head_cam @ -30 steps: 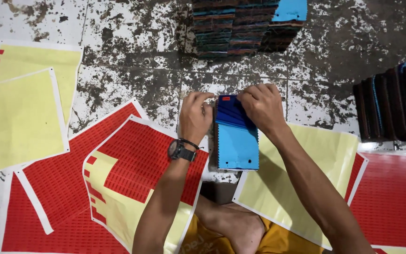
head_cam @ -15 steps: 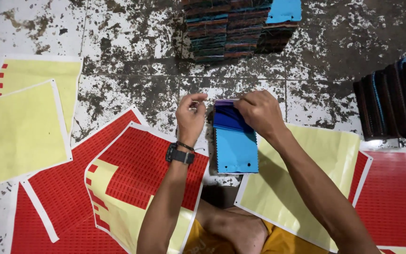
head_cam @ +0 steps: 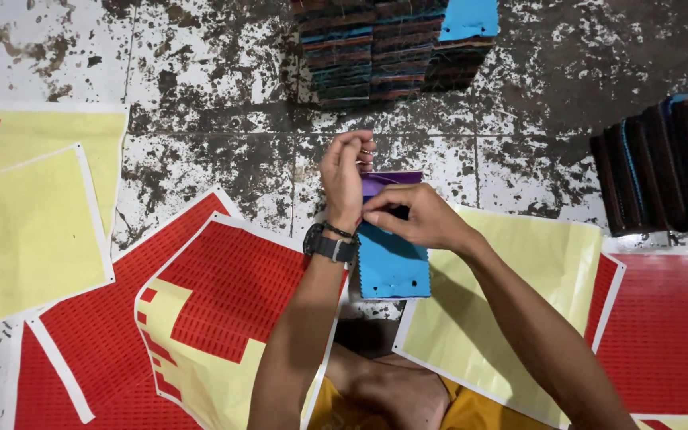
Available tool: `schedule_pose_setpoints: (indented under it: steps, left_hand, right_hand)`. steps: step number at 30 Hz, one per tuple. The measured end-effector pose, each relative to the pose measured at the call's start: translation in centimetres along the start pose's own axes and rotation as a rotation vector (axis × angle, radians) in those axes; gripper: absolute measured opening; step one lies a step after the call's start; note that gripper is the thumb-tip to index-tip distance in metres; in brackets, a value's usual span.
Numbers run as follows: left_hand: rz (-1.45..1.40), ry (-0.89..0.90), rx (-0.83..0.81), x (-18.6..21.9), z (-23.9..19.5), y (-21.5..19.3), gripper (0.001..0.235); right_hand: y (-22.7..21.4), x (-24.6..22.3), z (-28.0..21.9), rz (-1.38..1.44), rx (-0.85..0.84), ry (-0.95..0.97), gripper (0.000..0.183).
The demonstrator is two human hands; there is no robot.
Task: The person sits on the floor and assembles notebooks by hand. They pick up stacks of blue, purple, and orange paper, then peel small red adhesive strips from a yellow backing sheet and apply them to the spine of each notebook stack.
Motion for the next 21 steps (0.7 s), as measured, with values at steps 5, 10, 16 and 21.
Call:
schedule_pose_setpoints:
  steps: [5,10,16,21]
  left_hand:
    - [0.196,0.085,0.104,0.4,0.2,-1.0,0.02]
    - [0.332,0.134,0.202,1.3,1.0,-4.8,0.02]
    - [0.649,0.358,0.07,-0.1,-1.2,-5.9,0.013]
    - [0.957,0.684,-0.028,0.0,-3.5,-5.5,0.02]
  right_hand:
    - [-0.1,0.3,-0.1,-0.008,-0.003,0.017,0.01]
    - [-1.3,2.4,-0.1,-0.065,0.001,0.097,0.014]
    - [-2.7,4.6,1.6,-0.247,0.134,0.206,0.013]
    - [-2.7,6.9,2.3,-0.439,0.14,0.263,0.014]
Point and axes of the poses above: each hand's wrist, its own z-axis towards the middle knuckle, its own y-axis out of the palm, x = y × z, the point moved 7 cm from there along z, towards the middle knuckle, and after that the axes turned 13 degrees about z, right-handed, at the moved point
